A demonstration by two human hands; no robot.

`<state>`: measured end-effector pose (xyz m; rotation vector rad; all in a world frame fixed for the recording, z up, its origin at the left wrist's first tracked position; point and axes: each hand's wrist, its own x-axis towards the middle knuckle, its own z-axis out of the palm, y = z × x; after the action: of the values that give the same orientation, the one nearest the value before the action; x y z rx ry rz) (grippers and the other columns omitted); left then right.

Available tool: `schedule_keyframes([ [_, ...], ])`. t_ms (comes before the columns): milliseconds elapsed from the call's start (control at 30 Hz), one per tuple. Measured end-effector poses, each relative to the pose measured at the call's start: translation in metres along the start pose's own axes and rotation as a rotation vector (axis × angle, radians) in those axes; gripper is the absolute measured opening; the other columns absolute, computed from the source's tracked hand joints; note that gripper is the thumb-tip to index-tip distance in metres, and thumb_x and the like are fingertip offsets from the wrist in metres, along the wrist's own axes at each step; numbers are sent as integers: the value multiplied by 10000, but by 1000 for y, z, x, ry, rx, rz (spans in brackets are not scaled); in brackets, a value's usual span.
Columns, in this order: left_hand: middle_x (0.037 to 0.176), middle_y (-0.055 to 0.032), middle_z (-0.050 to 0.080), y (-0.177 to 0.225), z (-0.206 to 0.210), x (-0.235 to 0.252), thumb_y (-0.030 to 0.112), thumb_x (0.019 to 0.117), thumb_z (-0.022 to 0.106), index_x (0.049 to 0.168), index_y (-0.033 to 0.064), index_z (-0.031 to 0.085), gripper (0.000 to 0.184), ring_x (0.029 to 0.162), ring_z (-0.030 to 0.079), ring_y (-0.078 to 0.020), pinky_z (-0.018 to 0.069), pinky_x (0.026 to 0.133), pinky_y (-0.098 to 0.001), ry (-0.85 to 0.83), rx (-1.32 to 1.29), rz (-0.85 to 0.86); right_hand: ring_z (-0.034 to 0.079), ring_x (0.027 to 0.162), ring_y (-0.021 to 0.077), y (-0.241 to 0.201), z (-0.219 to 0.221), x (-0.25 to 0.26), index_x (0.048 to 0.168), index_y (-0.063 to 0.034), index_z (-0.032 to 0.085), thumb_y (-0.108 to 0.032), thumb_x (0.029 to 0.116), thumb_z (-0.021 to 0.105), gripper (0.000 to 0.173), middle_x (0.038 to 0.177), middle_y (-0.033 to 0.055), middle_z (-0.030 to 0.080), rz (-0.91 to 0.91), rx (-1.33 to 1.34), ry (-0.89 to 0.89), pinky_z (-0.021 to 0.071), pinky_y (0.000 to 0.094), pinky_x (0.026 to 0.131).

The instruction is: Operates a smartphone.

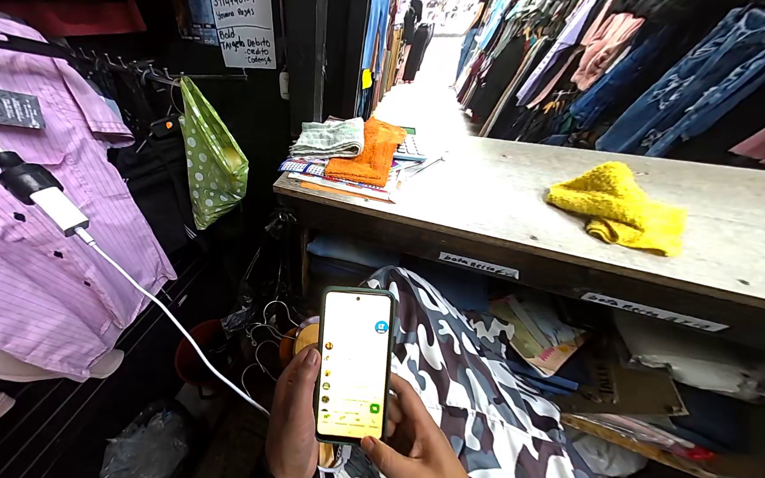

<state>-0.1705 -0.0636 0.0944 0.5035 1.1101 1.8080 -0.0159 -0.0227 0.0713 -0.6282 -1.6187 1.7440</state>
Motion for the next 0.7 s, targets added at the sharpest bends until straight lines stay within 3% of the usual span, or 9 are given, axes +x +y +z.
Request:
schedule_keyframes([
  [233, 995, -111, 740, -1, -1, 0, 244, 1005, 325, 1161, -50, 595, 429, 913, 738, -149, 617, 855, -332, 5, 0, -2, 717, 1042, 88, -2, 1, -1, 1448, 72, 269, 115, 839, 606, 697, 1209, 46, 709, 24, -11, 13, 603, 296, 917],
  [333, 974, -94, 739, 0, 1, -1, 198, 1023, 297, 1151, -44, 594, 404, 900, 735, -135, 617, 851, -324, 13, 18, 16, 706, 1043, 94, 3, 8, -1, 1472, 175, 205, 43, 840, 642, 779, 1334, 172, 601, -89, -170, 110, 612, 280, 887],
  [400, 937, -75, 746, 0, 3, -2, 152, 1040, 282, 1121, -35, 613, 389, 875, 740, -125, 624, 832, -315, 25, 24, 41, 671, 1112, 103, 13, 8, 1, 1492, 176, 253, -105, 859, 710, 830, 1433, 285, 492, -280, -370, 211, 591, 266, 901],
  [433, 932, -74, 744, 1, 3, -1, 141, 1043, 279, 1119, -35, 614, 386, 871, 740, -126, 624, 831, -314, 27, 21, 45, 614, 1225, 129, 19, 5, 1, 1499, 92, 337, -202, 890, 724, 779, 1478, 279, 462, -384, -454, 248, 558, 284, 967],
  [467, 932, -78, 743, 1, 3, -1, 138, 1047, 278, 1120, -38, 612, 385, 869, 741, -129, 626, 833, -318, 27, 15, 48, 530, 1340, 132, 22, 1, 2, 1479, -62, 438, -310, 940, 702, 650, 1523, 191, 450, -467, -529, 267, 507, 298, 1050],
  [500, 931, -80, 742, 1, 2, -1, 137, 1047, 281, 1123, -42, 611, 384, 866, 741, -129, 626, 832, -318, 32, 12, 52, 451, 1415, 121, 22, -1, 3, 1396, -184, 550, -384, 987, 644, 466, 1541, 88, 447, -544, -608, 270, 444, 304, 1129],
  [533, 932, -77, 741, 1, 2, -1, 137, 1045, 282, 1128, -44, 608, 383, 866, 740, -128, 625, 832, -317, 37, 13, 54, 385, 1466, 126, 21, -2, 4, 1256, -236, 660, -401, 1026, 584, 293, 1540, 17, 456, -618, -670, 261, 379, 324, 1192],
  [600, 936, -73, 738, 1, 3, -1, 140, 1044, 288, 1135, -48, 606, 380, 871, 739, -126, 624, 832, -314, 46, 13, 55, 276, 1526, 159, 21, -1, 4, 1072, -273, 738, -373, 1062, 521, 239, 1548, -56, 457, -712, -763, 210, 248, 353, 1259],
  [700, 939, -66, 736, 3, 3, -1, 134, 1045, 284, 1132, -43, 607, 378, 868, 735, -119, 621, 834, -309, 56, 23, 49, 208, 1554, 190, 26, 0, 5, 1049, -274, 761, -343, 1050, 549, 224, 1576, -65, 434, -737, -816, 175, 177, 369, 1280],
])
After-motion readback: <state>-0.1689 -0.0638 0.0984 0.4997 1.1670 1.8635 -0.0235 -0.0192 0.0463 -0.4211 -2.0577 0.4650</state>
